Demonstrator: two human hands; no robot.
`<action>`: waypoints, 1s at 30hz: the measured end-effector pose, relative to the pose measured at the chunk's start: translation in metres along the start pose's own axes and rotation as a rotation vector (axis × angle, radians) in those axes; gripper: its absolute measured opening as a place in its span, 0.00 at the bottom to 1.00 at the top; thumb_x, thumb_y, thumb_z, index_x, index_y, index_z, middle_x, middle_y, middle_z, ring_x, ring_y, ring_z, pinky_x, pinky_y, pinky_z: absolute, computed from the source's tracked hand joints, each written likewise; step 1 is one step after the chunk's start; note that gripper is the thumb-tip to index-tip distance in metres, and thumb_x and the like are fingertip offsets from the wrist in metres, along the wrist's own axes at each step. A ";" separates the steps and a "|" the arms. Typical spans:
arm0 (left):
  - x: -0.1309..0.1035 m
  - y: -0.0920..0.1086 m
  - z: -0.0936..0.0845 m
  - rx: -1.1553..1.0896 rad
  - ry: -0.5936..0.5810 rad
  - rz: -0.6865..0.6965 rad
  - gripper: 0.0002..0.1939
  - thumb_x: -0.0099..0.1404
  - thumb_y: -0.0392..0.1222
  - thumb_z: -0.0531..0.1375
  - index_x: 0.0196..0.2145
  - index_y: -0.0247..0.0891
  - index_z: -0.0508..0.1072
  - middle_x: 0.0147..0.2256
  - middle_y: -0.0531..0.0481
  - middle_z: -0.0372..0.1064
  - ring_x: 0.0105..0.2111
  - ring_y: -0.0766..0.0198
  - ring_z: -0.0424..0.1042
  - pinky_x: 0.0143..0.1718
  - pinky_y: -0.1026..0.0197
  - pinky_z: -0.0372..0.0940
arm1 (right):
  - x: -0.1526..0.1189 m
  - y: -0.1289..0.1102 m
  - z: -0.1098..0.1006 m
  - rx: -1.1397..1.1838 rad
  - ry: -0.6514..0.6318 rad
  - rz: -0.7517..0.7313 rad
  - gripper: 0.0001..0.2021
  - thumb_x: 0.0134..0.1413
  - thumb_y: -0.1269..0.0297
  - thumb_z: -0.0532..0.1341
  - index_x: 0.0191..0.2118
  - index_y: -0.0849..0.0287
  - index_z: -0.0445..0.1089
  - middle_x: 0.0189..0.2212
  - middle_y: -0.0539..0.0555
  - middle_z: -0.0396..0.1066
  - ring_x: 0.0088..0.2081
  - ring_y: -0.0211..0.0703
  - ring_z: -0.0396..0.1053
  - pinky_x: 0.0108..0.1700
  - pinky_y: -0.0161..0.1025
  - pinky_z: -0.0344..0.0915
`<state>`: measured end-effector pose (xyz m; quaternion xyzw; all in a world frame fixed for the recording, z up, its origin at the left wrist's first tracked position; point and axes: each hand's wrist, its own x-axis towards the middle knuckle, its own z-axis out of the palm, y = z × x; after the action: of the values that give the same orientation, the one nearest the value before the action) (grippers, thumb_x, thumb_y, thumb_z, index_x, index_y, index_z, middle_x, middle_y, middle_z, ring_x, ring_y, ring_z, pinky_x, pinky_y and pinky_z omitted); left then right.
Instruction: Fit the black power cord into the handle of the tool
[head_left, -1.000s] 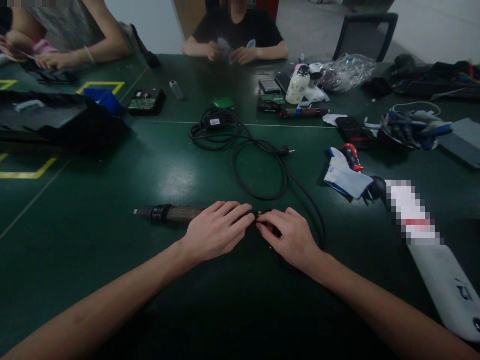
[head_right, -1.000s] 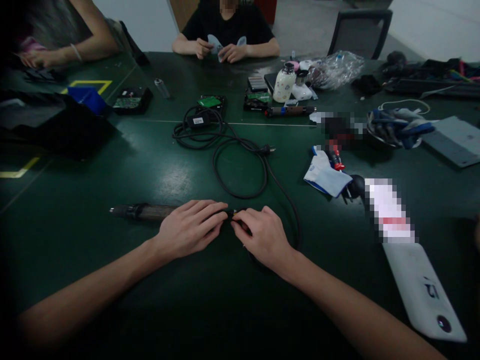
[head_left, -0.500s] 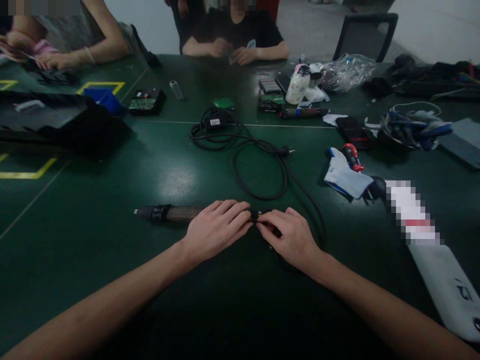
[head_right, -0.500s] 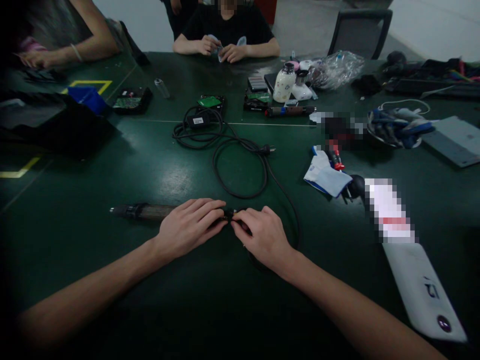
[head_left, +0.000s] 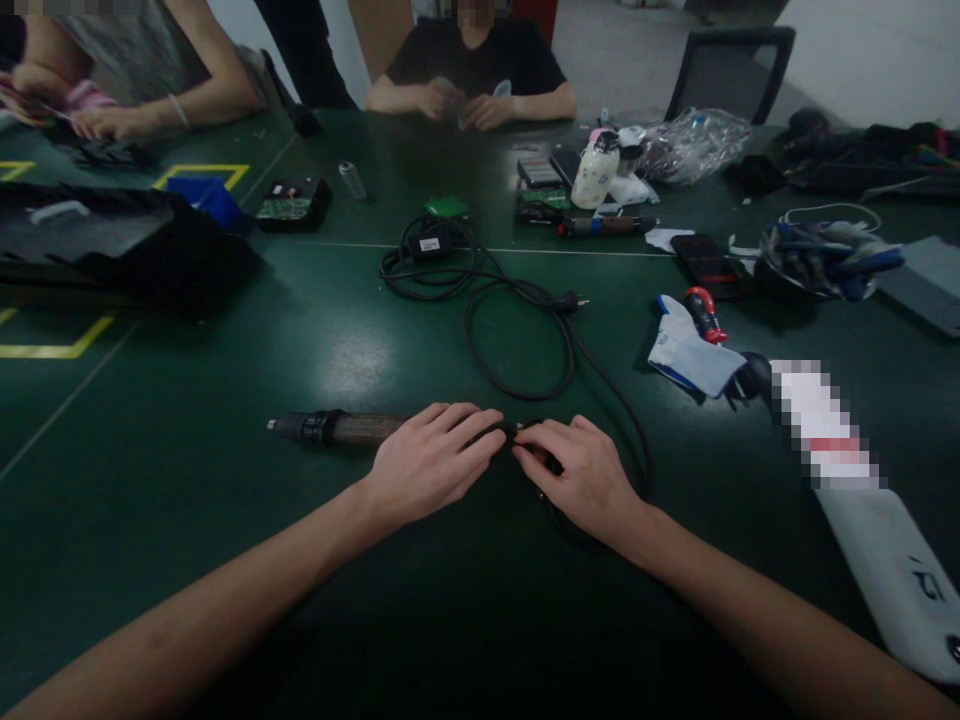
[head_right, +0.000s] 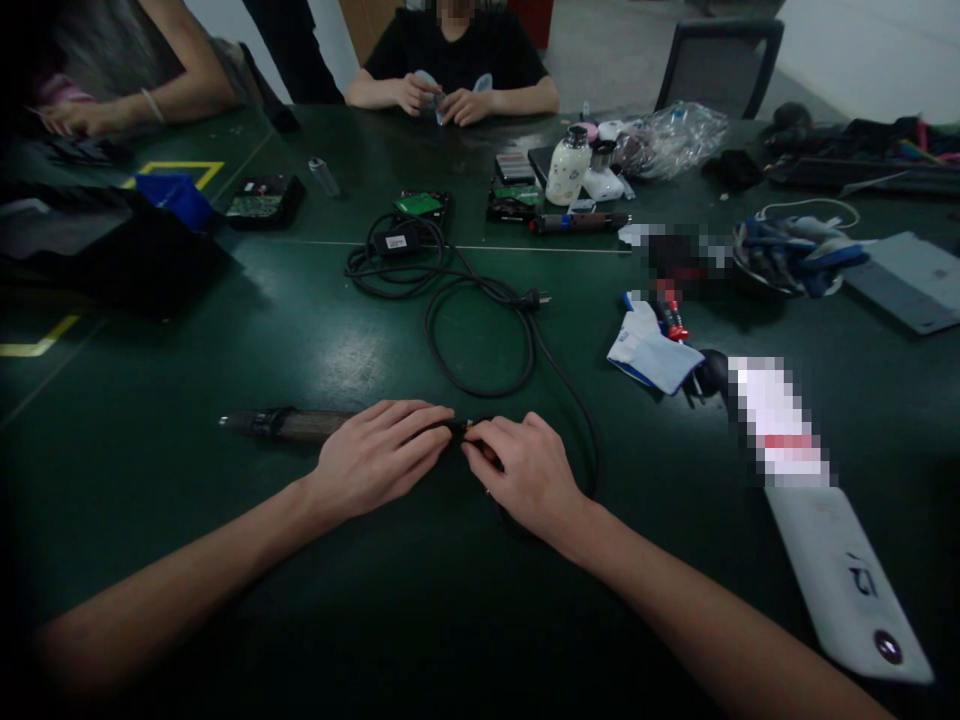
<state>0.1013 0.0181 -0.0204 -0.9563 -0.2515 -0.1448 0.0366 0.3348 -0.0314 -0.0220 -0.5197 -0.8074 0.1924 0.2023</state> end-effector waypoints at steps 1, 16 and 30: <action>0.000 0.000 0.000 0.002 0.012 -0.011 0.10 0.73 0.41 0.57 0.50 0.39 0.72 0.56 0.47 0.70 0.53 0.55 0.70 0.51 0.52 0.68 | 0.000 0.000 0.000 0.000 -0.002 0.001 0.07 0.69 0.62 0.58 0.46 0.56 0.73 0.36 0.50 0.75 0.34 0.40 0.68 0.39 0.40 0.54; 0.002 0.001 -0.001 0.011 -0.008 -0.028 0.13 0.72 0.45 0.57 0.51 0.40 0.71 0.57 0.46 0.69 0.53 0.54 0.70 0.50 0.51 0.68 | 0.000 0.001 0.001 0.014 0.003 0.005 0.06 0.69 0.63 0.58 0.46 0.56 0.72 0.35 0.50 0.75 0.34 0.41 0.68 0.40 0.41 0.54; 0.000 0.000 0.000 -0.009 0.009 -0.004 0.10 0.72 0.40 0.57 0.49 0.39 0.72 0.56 0.47 0.70 0.52 0.56 0.71 0.51 0.52 0.68 | 0.000 -0.001 -0.001 0.000 -0.001 0.008 0.07 0.69 0.63 0.58 0.46 0.55 0.73 0.36 0.50 0.75 0.33 0.40 0.68 0.40 0.41 0.54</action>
<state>0.1015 0.0184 -0.0203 -0.9553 -0.2526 -0.1502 0.0333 0.3343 -0.0318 -0.0210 -0.5227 -0.8055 0.1936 0.2011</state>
